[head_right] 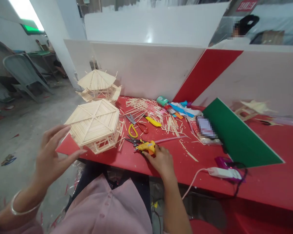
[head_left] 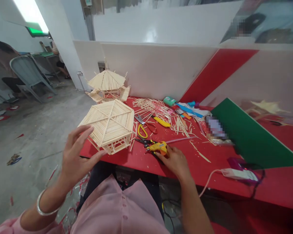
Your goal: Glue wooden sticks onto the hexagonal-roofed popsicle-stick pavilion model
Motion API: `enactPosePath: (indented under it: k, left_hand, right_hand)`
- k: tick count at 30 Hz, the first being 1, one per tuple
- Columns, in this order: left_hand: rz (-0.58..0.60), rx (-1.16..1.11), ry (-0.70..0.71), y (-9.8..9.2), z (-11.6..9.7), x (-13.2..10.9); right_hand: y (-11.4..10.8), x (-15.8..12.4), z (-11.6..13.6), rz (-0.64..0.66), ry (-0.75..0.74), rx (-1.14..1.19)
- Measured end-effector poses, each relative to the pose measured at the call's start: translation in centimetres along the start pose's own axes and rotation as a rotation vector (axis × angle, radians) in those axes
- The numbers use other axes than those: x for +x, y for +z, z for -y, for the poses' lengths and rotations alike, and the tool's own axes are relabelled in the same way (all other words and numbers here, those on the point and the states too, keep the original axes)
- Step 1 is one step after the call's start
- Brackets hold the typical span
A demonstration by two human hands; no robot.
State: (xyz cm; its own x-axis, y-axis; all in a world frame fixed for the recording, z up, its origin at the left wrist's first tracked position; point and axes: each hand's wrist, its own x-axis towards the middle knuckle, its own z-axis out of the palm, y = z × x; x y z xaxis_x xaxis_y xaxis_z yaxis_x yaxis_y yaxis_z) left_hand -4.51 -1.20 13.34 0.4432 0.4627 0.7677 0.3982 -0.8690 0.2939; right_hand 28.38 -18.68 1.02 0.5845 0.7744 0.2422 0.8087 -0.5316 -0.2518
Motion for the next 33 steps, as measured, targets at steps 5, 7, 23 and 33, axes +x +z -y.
enactPosePath:
  k: [5,7,23,33]
  left_hand:
    - [-0.318,-0.203,-0.302,3.0,1.3,-4.9]
    - [-0.365,-0.234,-0.316,4.1,1.1,-5.4]
    - [-0.234,-0.280,-0.182,5.4,0.0,-3.1]
    - [-0.157,-0.291,-0.233,4.6,-0.8,-2.5]
  right_hand:
    - [-6.3,1.5,6.6,-0.365,-0.386,0.400]
    - [-8.1,2.4,10.0,-0.463,-0.596,0.450]
    - [-7.6,5.7,16.4,-0.296,-0.836,0.481]
    - [-7.5,5.0,17.4,-0.265,-0.796,0.517]
